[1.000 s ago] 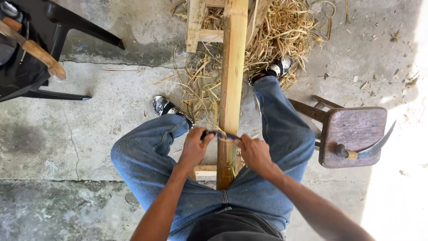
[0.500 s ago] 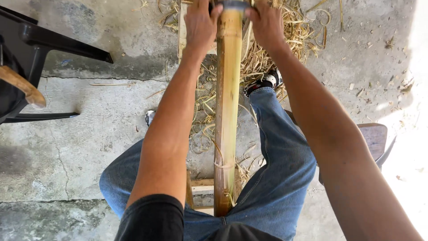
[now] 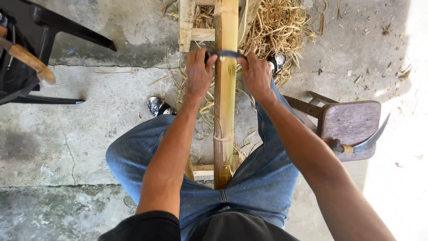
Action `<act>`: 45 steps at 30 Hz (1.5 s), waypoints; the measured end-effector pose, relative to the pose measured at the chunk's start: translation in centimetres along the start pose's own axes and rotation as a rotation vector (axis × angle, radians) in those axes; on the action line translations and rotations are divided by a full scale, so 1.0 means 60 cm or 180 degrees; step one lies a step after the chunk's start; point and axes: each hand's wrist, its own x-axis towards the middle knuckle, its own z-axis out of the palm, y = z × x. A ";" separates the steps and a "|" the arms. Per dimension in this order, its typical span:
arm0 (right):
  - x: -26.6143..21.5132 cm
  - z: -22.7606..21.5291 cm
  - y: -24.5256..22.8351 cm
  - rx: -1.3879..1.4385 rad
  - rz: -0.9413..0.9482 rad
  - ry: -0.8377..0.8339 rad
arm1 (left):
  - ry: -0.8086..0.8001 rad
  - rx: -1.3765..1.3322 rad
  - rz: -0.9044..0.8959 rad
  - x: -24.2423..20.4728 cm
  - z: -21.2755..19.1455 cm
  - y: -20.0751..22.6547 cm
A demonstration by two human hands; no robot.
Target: The recorder uses a curved sickle blade to shave and smooth the outer surface of a bamboo pole held in a wooden jig.
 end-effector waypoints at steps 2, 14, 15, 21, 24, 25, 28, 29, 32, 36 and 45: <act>-0.052 0.002 -0.003 -0.0028 0.0063 -0.0001 | 0.0082 -0.0028 0.0046 -0.044 -0.032 0.033; -0.417 0.013 0.021 -0.0017 -0.0069 -0.1359 | -0.1332 -0.0572 -0.0626 -0.362 -0.185 0.094; -0.424 0.010 0.023 0.0254 -0.0261 -0.1618 | -0.1652 -0.0680 -0.0832 -0.366 -0.201 0.090; -0.171 0.001 0.032 0.0494 -0.0592 -0.0988 | -0.0837 -0.0510 -0.0210 -0.173 -0.127 0.061; 0.019 0.005 0.072 0.0133 -0.1126 -0.0445 | -0.0483 -0.0090 0.0022 0.011 -0.053 0.027; 0.082 0.011 0.082 0.0133 -0.1110 -0.0459 | -0.0499 -0.0096 0.0011 0.070 -0.024 0.014; 0.246 0.023 0.101 0.0139 -0.0620 -0.0299 | -0.0383 0.0318 -0.0122 0.229 0.049 -0.021; 0.280 0.026 0.099 0.0039 -0.0574 -0.0165 | -0.0229 0.0360 -0.0040 0.267 0.064 -0.031; 0.327 0.035 0.106 0.0117 -0.0681 0.0284 | 0.0061 0.0470 0.0078 0.316 0.100 -0.056; 0.287 0.067 0.148 -0.0435 -0.1037 0.0704 | 0.0655 0.0577 0.0766 0.258 0.056 -0.024; -0.107 0.005 -0.001 0.0094 0.0171 0.0014 | -0.0005 0.0020 0.0097 -0.096 -0.075 0.078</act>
